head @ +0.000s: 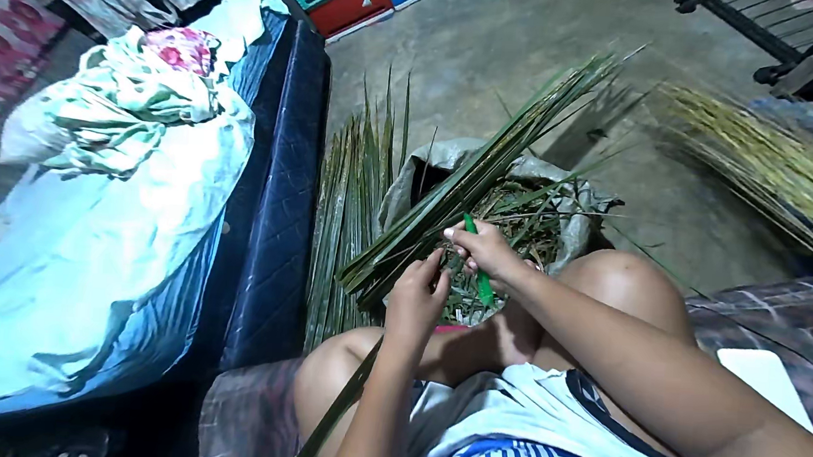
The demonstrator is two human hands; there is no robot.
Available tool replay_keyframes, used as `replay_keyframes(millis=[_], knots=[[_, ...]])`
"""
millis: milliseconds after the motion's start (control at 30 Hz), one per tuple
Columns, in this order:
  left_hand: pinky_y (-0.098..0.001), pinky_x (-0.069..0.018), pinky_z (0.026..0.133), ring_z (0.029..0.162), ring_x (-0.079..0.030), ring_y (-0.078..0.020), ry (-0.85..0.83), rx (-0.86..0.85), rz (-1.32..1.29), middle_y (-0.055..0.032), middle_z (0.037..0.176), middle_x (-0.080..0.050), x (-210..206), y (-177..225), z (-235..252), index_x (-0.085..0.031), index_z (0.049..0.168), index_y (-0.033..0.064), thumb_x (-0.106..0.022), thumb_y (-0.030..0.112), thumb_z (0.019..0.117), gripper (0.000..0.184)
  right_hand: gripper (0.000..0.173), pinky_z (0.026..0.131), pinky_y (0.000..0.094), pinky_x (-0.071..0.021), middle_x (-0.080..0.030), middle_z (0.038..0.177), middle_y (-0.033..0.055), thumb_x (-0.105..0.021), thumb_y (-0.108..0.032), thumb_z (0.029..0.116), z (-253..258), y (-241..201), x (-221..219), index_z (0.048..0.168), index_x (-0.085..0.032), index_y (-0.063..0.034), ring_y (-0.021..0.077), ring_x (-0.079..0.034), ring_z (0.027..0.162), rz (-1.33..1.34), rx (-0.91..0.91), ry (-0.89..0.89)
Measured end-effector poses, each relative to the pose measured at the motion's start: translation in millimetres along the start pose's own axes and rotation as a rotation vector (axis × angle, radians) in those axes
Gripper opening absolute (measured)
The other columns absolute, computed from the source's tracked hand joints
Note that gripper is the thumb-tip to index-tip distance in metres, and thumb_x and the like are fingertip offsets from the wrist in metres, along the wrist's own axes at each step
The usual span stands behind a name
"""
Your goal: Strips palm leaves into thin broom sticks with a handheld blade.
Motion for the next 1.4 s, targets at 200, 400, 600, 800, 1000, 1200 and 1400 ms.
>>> replay_keyframes(millis=[200,400,600,800,1000,1200,1400], knots=[[-0.0502,-0.0542,0.095,0.104,-0.071,-0.0315,-0.204,0.033,0.046,-0.0171,0.117,-0.073,0,-19,-12,-0.057,0.148,0.0115,-0.057,0.012,0.1024,0.045,0.013,0.044,0.0174,-0.0379,-0.047,0.064,-0.0033,-0.056,-0.017,0.1084,16,-13,40,0.110,-0.058,-0.0049,0.0034,-0.039,0.045,0.201,0.090,0.265],[-0.0437,-0.0555,0.091,0.094,-0.071,-0.0259,-0.237,0.133,0.001,-0.0157,0.109,-0.073,2,-34,-20,-0.056,0.148,0.0102,-0.049,0.014,0.1072,0.042,0.023,0.041,0.0170,-0.0343,-0.044,0.063,-0.0069,-0.055,-0.036,0.1075,23,-23,63,0.111,-0.061,-0.0135,0.0019,-0.035,0.043,0.108,0.082,0.308],[-0.0386,-0.0553,0.087,0.089,-0.070,-0.0198,-0.210,0.166,-0.120,-0.0136,0.105,-0.073,10,-32,-18,-0.057,0.146,0.0090,-0.048,0.016,0.1087,0.039,0.045,0.054,0.0251,-0.0396,-0.057,0.081,0.0064,-0.056,-0.019,0.1069,-9,-12,8,0.150,-0.046,-0.0089,0.0097,-0.047,0.058,-0.450,0.023,-0.102],[-0.0245,-0.0518,0.071,0.070,-0.061,-0.0059,-0.205,0.156,-0.221,-0.0040,0.088,-0.069,13,-31,-24,-0.060,0.141,0.0057,-0.047,0.017,0.1091,0.036,0.033,0.075,0.0346,-0.0537,-0.067,0.090,0.0109,-0.058,-0.022,0.1080,5,-10,9,0.132,-0.058,-0.0007,0.0155,-0.063,0.074,-0.678,0.095,-0.009],[-0.0213,-0.0497,0.067,0.067,-0.058,-0.0026,-0.103,0.218,-0.279,-0.0021,0.086,-0.069,27,-36,-29,-0.062,0.139,0.0040,-0.049,0.015,0.1083,0.035,0.034,0.079,0.0546,-0.0532,-0.072,0.091,0.0175,-0.056,-0.024,0.1087,26,-44,73,0.126,-0.061,0.0042,0.0316,-0.068,0.082,-0.595,0.179,0.409],[-0.0295,-0.0523,0.077,0.077,-0.064,-0.0106,-0.015,0.282,-0.203,-0.0090,0.096,-0.072,30,-30,-20,-0.060,0.143,0.0077,-0.048,0.017,0.1090,0.037,0.051,0.080,0.0610,-0.0544,-0.067,0.106,0.0280,-0.064,-0.026,0.1037,2,-35,41,0.145,-0.045,-0.0029,0.0425,-0.068,0.091,-0.787,0.197,0.172],[-0.0416,-0.0509,0.098,0.106,-0.068,-0.0238,0.000,0.284,-0.145,-0.0163,0.117,-0.071,20,-14,-10,-0.058,0.145,0.0058,-0.048,0.015,0.1078,0.039,0.027,0.079,0.0532,-0.0497,-0.064,0.096,0.0180,-0.048,-0.024,0.1069,-50,8,-38,0.110,-0.061,-0.0011,0.0327,-0.064,0.089,-1.049,0.190,-0.306]])
Point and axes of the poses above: each hand's wrist, its own z-axis towards the middle knuckle, its own x-axis out of the back of the hand, y = z × x, the point moved 6 cm from there along z, towards the middle knuckle
